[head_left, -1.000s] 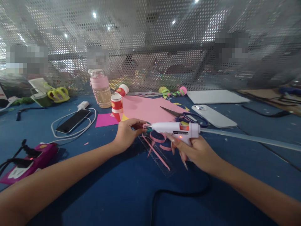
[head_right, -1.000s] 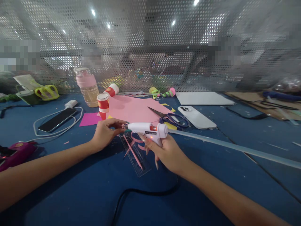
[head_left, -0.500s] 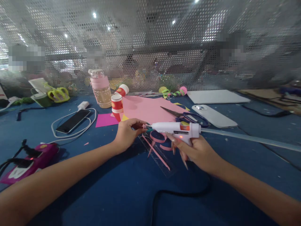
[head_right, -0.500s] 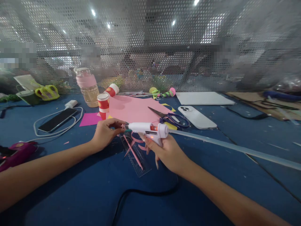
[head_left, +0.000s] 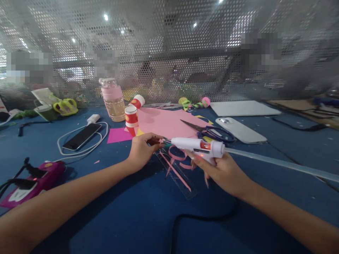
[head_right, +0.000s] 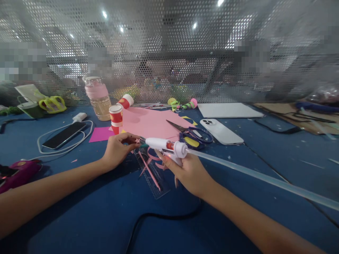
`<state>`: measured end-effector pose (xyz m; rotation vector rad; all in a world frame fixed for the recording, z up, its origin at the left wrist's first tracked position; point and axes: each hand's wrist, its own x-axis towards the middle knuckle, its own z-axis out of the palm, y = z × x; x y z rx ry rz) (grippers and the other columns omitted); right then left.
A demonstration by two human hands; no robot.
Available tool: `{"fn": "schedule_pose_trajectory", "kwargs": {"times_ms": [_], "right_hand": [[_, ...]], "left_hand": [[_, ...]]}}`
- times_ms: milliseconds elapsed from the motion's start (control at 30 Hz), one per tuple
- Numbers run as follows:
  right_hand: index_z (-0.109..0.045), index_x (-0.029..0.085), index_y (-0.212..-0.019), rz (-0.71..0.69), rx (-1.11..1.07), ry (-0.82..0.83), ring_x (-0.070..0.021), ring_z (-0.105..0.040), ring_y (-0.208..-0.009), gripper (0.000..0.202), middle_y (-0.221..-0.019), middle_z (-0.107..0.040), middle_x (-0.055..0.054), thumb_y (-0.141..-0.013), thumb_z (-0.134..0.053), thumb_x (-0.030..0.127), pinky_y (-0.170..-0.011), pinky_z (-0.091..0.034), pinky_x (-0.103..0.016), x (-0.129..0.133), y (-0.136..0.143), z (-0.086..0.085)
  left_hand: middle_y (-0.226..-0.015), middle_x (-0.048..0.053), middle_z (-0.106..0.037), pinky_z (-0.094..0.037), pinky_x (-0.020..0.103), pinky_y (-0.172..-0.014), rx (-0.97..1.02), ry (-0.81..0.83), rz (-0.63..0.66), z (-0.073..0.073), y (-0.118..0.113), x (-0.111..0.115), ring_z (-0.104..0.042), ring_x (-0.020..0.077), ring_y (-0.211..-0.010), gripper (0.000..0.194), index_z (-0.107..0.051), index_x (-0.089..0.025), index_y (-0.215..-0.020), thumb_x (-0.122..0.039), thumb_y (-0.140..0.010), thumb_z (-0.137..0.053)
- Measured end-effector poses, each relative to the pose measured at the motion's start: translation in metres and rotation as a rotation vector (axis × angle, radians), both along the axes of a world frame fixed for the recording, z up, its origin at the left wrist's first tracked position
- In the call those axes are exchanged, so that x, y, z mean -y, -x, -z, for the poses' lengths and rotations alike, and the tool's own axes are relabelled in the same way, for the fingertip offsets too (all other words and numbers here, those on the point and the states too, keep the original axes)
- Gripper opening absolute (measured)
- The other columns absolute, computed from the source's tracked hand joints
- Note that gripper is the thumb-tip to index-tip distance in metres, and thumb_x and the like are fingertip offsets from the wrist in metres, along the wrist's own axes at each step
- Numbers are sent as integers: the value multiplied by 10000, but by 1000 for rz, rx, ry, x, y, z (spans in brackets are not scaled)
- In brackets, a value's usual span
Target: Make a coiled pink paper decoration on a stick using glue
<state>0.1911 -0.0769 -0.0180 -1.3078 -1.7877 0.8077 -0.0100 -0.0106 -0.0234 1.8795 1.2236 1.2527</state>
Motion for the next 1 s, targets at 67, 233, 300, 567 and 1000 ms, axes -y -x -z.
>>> {"fn": "schedule_pose_trajectory", "kwargs": {"times_ms": [67, 233, 300, 567, 1000], "right_hand": [[-628, 156, -976, 45, 26, -13, -92, -461, -320, 417, -550, -582, 3, -796, -461, 493, -332, -435, -223, -1, -2, 2], [-593, 183, -842, 128, 155, -135, -137, -494, -382, 332, -461, -500, 22, -831, -406, 457, -434, -454, -270, -5, -3, 1], [-561, 197, -825, 121, 214, -203, -154, -509, -434, 278, -484, -497, 16, -840, -388, 415, -480, -455, -285, -6, -3, -1], [-476, 146, -958, 23, 662, -300, -208, -583, -686, 205, -885, -553, -107, -807, -391, 256, -563, -452, -303, 7, 21, -11], [-515, 68, -1052, -58, 828, -543, -217, -550, -953, 375, -1052, -555, -124, -859, -196, 27, -763, -452, -298, -34, 187, -29]], "left_hand": [[-677, 33, -702, -535, 224, -601, 11, 2, -18, 0, 0, -1, -644, 124, -618, 182, -683, -147, -766, -117, -588, -709], [-687, 29, -699, -526, 238, -597, -69, -49, -73, -18, 4, -8, -637, 131, -622, 135, -673, -157, -745, -151, -611, -689], [-684, 30, -692, -508, 249, -598, -212, -113, -115, -34, 9, -13, -626, 136, -617, 111, -667, -165, -743, -155, -632, -674], [-828, 123, -663, -430, 353, -705, -921, -304, -592, -110, 46, -11, -600, 252, -811, 170, -657, -137, -811, -173, -768, -497], [-693, 39, -670, -416, 275, -672, -831, -350, -461, -138, 67, 1, -613, 191, -722, 86, -663, -173, -702, -224, -656, -612]]}}
